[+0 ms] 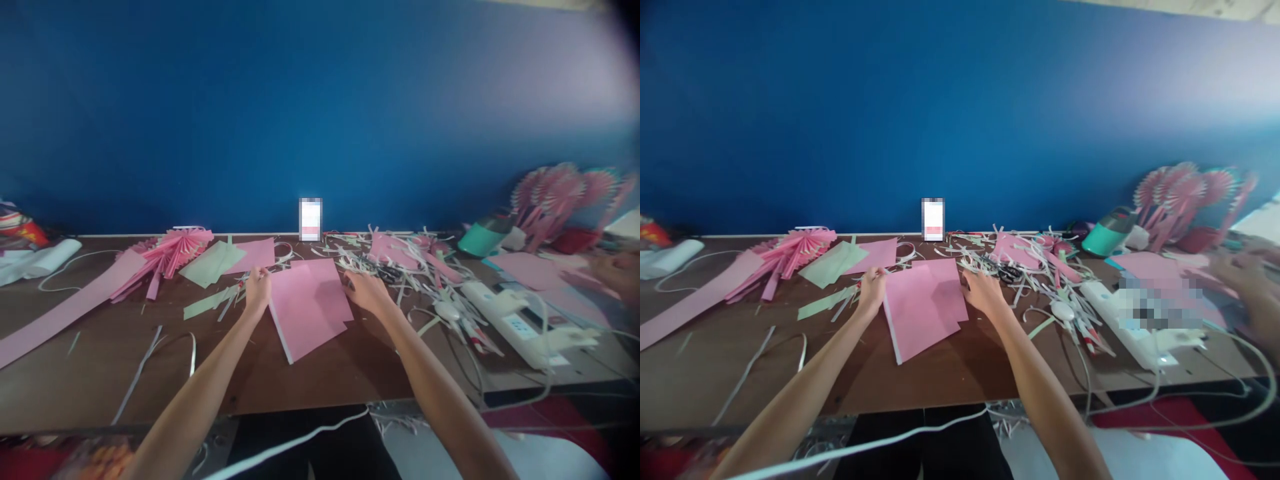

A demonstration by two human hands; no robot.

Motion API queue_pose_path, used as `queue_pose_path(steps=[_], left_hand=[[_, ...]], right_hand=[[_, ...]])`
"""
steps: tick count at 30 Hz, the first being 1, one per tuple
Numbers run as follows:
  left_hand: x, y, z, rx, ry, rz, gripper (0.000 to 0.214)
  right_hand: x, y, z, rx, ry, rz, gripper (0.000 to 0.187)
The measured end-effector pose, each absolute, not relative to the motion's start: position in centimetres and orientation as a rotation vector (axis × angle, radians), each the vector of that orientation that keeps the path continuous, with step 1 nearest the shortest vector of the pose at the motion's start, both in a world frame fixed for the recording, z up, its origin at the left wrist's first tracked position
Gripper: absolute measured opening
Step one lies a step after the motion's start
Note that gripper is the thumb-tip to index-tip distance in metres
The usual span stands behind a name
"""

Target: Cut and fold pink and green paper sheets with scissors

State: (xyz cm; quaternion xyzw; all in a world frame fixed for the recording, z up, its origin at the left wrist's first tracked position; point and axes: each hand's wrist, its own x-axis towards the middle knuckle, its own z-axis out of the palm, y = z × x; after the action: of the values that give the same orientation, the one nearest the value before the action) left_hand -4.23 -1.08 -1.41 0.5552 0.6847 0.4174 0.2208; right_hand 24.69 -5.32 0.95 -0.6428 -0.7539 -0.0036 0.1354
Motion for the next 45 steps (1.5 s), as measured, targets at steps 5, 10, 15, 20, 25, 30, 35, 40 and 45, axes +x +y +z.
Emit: queue_pose_path(steps=[5,10,15,20,25,30,35,40,45], left_hand=[[-4.5,-1.6,-0.5,1.905,1.908,1.004,0.011],[-4.0,-1.6,-0.7,1.983,1.632,0.992,0.011],[-3.4,-1.8,-1.1,1.815,1.563,1.152,0.029],[-3.5,-2.4,-0.7,1.707,1.695,1.072,0.022],[-3.5,-2.6,0.1,1.792,1.739,0.957,0.031],[-3.3,-3.0,0.6,2.098,1.8,0.666,0.042],[-2.9,-3.3,0.7,2.296,1.682,0.443,0.037],[-2.7,-3.1,0.0,2.299,1.566,0.56,0.021],[-2.8,-2.9,-0.5,2.161,1.469,0.736,0.025]], right_hand=[[24.4,-5.6,0.2,-1.839,-2.19,-0.073,0.029],[24.3,-5.2,0.4,-1.644,-1.931,-0.011,0.023],[24.1,-4.8,0.2,-1.298,-1.523,0.355,0.022],[24.5,-3.6,-0.9,-1.091,-1.098,0.722,0.028],[24.8,-3.0,-1.4,-0.977,-1.031,0.896,0.043],[24.3,-3.7,-0.8,-1.039,-1.19,0.814,0.032],[24.1,-4.0,-0.6,-1.075,-1.287,0.738,0.024],[24.0,-3.8,-1.0,-1.123,-1.291,0.749,0.035],[24.1,-3.7,-1.1,-1.176,-1.267,0.658,0.03]])
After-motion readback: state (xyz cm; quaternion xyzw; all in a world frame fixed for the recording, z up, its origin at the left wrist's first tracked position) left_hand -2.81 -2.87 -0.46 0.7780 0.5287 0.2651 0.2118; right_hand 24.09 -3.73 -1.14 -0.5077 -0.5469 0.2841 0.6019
